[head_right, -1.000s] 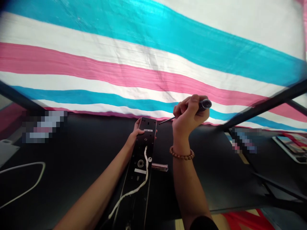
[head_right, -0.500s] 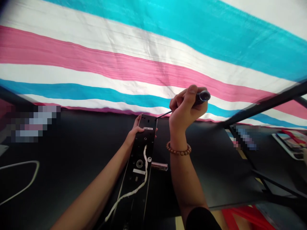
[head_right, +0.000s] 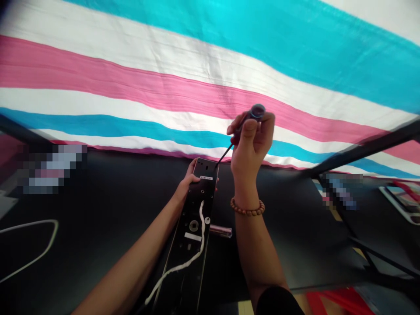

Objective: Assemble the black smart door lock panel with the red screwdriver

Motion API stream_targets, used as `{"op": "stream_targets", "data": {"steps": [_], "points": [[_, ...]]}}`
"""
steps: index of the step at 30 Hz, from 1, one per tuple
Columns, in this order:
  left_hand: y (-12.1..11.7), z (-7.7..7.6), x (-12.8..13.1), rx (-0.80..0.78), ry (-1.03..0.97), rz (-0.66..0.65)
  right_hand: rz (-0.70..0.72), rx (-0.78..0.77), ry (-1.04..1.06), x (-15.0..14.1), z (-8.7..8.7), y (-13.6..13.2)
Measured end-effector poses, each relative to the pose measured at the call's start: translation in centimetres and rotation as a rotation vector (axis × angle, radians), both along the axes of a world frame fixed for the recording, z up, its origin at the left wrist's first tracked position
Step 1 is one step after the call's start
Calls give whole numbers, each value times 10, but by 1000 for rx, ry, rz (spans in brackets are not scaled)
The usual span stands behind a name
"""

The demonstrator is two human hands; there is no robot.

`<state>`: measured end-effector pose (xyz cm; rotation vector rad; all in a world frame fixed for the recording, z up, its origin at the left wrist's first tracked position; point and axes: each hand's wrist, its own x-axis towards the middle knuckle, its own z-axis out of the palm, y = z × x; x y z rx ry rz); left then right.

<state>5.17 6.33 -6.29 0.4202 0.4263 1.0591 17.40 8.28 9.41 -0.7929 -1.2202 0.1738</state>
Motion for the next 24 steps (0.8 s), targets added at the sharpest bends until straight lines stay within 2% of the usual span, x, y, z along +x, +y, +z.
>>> {"op": "stream_targets", "data": {"steps": [4,9,13,17,24], "points": [[-1,0,0,-13,3,-10,-133,-185,-121,-2,2,-5],[-3,2,0,-6,11,-9,-28,-128,20,-10,5,-8],[-2,1,-1,-9,23,-19,-77,-123,4,-11,2,-5],[-2,2,-2,-22,31,-29,-110,-211,-49,-4,2,-7],[-9,9,-5,-32,28,-1,90,-479,-218,18,13,-17]]}}
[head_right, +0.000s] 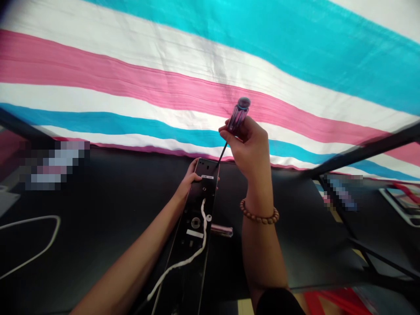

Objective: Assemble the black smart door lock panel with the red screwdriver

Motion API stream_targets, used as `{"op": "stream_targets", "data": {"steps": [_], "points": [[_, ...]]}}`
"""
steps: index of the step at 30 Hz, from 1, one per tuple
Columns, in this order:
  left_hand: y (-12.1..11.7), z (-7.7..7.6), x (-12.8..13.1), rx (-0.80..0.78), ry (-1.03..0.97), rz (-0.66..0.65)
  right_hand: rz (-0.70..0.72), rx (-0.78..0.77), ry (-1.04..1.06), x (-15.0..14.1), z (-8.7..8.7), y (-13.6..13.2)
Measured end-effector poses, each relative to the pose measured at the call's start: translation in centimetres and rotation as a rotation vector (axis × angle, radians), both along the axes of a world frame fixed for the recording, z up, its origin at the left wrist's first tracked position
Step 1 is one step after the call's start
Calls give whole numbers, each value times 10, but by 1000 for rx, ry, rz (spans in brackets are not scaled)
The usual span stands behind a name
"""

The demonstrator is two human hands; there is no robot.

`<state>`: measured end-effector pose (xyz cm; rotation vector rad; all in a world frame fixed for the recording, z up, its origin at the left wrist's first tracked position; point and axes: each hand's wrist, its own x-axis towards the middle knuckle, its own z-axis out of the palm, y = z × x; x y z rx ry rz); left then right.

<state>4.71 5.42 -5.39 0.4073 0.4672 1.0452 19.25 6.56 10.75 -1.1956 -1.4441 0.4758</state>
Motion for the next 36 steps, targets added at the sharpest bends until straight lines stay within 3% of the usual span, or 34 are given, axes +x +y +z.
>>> {"op": "stream_targets", "data": {"steps": [4,8,14,20,23,36], "points": [[2,-3,1,-7,11,19,-27,-78,-77,9,2,-4],[5,-7,3,11,24,48,-29,-139,-152,18,-7,3],[7,-11,2,-9,27,62,-8,-181,-90,27,-16,9],[4,-2,-3,19,21,23,22,-251,-207,19,-11,8],[1,3,-5,35,35,16,-32,-270,-281,14,-12,11],[1,4,-5,36,38,13,17,-242,-136,14,-23,18]]}}
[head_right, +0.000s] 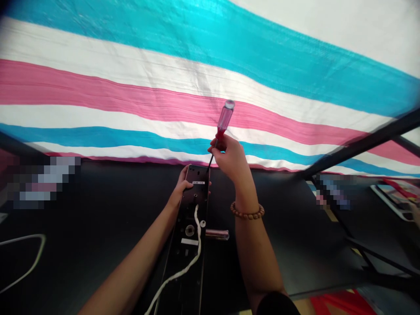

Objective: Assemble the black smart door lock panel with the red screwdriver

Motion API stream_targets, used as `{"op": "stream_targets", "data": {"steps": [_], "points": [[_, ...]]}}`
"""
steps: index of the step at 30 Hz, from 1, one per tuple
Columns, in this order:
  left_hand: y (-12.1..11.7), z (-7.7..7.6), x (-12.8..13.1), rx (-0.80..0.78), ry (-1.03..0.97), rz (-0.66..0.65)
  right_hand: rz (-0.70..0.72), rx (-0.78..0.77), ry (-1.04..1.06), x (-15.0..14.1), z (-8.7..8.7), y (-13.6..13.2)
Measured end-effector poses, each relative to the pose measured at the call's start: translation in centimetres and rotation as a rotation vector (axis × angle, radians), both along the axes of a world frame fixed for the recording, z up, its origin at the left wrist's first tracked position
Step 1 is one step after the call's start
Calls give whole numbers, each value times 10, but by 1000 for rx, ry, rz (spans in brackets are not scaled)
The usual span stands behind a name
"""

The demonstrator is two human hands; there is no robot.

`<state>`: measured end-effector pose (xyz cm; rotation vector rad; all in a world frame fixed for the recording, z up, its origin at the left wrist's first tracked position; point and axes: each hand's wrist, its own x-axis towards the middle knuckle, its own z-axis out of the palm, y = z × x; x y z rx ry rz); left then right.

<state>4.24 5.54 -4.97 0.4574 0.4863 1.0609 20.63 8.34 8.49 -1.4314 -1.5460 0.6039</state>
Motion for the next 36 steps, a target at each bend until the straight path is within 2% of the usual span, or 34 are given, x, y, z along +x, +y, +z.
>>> {"op": "stream_targets", "data": {"steps": [4,10,15,21,27,36], "points": [[-1,1,0,-4,-6,2,-40,-4,-35,-2,-2,3],[0,-3,0,-22,-19,-4,-42,-21,-39,2,4,-4],[3,-6,1,-15,-14,10,1,31,3,2,4,-2],[2,-2,1,-9,-1,8,-71,64,-45,-3,0,1],[3,-1,1,-3,9,9,-47,47,-22,8,1,-1],[2,1,0,30,20,-8,-73,138,-92,6,-2,4]]}}
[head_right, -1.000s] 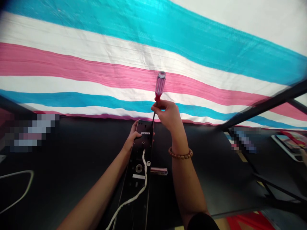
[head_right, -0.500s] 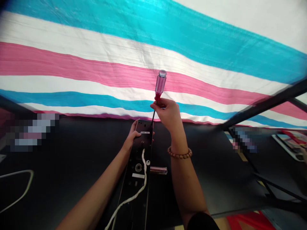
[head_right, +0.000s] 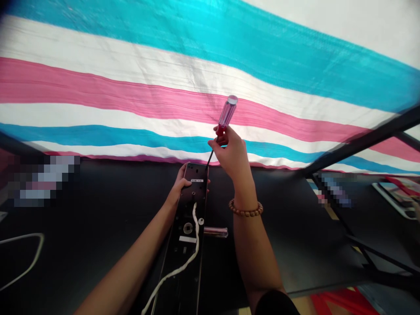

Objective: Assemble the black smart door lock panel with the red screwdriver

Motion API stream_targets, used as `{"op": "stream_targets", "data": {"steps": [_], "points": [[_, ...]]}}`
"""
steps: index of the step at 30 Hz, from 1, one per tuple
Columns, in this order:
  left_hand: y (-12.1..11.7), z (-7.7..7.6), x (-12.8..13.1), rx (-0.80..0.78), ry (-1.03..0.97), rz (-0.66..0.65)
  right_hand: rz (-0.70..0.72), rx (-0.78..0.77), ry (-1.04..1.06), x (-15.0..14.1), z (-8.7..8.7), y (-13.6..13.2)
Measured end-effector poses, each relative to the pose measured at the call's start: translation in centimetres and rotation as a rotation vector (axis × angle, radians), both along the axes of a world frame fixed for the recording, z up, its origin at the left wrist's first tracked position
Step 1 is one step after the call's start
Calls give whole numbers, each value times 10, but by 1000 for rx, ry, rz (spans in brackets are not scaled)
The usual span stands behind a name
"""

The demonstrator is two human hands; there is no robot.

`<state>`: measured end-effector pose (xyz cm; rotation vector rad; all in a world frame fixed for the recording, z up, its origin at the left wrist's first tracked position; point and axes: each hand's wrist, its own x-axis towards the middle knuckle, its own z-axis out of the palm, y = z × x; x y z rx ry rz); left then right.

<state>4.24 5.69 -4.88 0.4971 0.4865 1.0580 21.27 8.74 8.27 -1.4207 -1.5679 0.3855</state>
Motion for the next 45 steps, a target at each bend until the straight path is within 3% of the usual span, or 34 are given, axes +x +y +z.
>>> {"op": "stream_targets", "data": {"steps": [10,19,33,39,45], "points": [[1,-1,2,-25,-11,27,127,-83,63,1,12,-12],[3,-7,2,-29,4,53,92,-74,76,-4,3,-4],[6,-15,2,-35,7,69,147,-44,-19,-7,13,-12],[5,-11,2,-38,2,65,101,-20,27,-7,7,-6],[1,-4,0,-3,3,42,151,-24,54,-6,10,-9]]}}
